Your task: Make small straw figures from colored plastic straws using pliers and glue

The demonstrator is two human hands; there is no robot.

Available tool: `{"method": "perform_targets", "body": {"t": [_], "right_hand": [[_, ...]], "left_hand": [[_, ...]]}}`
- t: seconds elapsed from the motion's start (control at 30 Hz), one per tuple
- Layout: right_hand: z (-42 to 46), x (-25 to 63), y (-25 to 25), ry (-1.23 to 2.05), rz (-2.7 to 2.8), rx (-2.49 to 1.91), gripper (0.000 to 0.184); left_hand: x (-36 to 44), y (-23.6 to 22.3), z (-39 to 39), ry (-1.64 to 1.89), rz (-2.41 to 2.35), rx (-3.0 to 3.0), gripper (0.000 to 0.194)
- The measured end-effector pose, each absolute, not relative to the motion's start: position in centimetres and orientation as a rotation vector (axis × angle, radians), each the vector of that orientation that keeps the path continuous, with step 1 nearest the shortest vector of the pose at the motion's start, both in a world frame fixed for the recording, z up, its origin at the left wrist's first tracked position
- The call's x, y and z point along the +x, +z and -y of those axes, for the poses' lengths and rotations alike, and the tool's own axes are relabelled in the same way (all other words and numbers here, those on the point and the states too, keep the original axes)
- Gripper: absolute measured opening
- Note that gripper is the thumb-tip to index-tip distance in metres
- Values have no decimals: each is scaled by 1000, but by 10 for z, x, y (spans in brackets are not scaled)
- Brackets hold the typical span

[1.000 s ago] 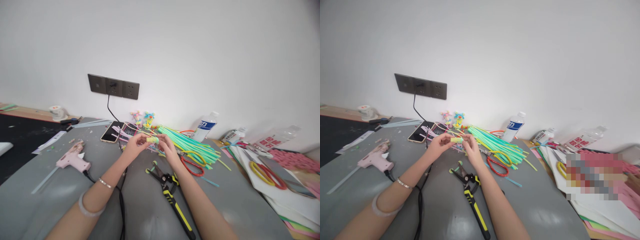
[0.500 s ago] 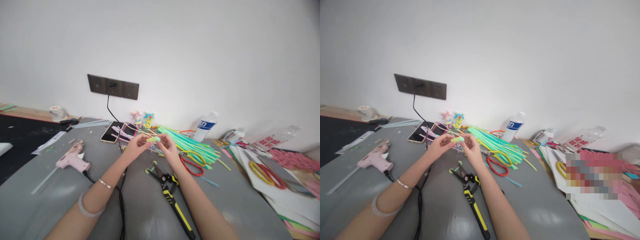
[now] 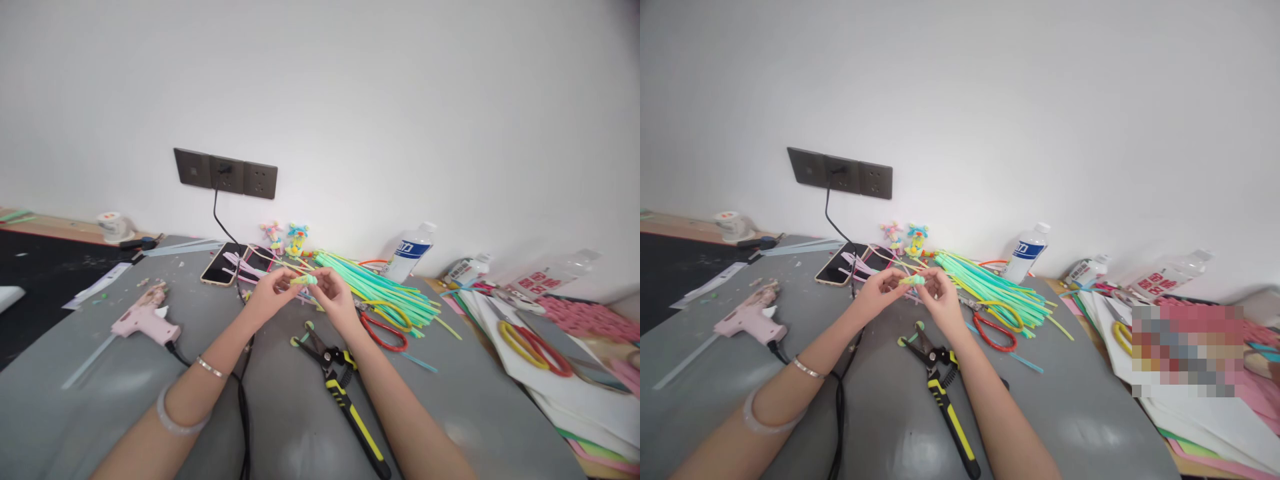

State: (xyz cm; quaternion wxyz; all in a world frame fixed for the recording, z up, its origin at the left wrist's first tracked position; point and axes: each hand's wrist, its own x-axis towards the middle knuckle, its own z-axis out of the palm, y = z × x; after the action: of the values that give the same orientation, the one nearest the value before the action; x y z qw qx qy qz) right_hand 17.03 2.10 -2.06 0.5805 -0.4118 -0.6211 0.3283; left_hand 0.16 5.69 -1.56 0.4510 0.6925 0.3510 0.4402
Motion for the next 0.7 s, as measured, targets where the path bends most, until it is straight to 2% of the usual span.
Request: {"method": "perform_targets", "body": {"t": [0.7], "right_hand": [[-19, 168, -19, 691, 1490, -949, 19]], "left_hand": [[2, -14, -55, 1086, -890, 1759, 23]]}}
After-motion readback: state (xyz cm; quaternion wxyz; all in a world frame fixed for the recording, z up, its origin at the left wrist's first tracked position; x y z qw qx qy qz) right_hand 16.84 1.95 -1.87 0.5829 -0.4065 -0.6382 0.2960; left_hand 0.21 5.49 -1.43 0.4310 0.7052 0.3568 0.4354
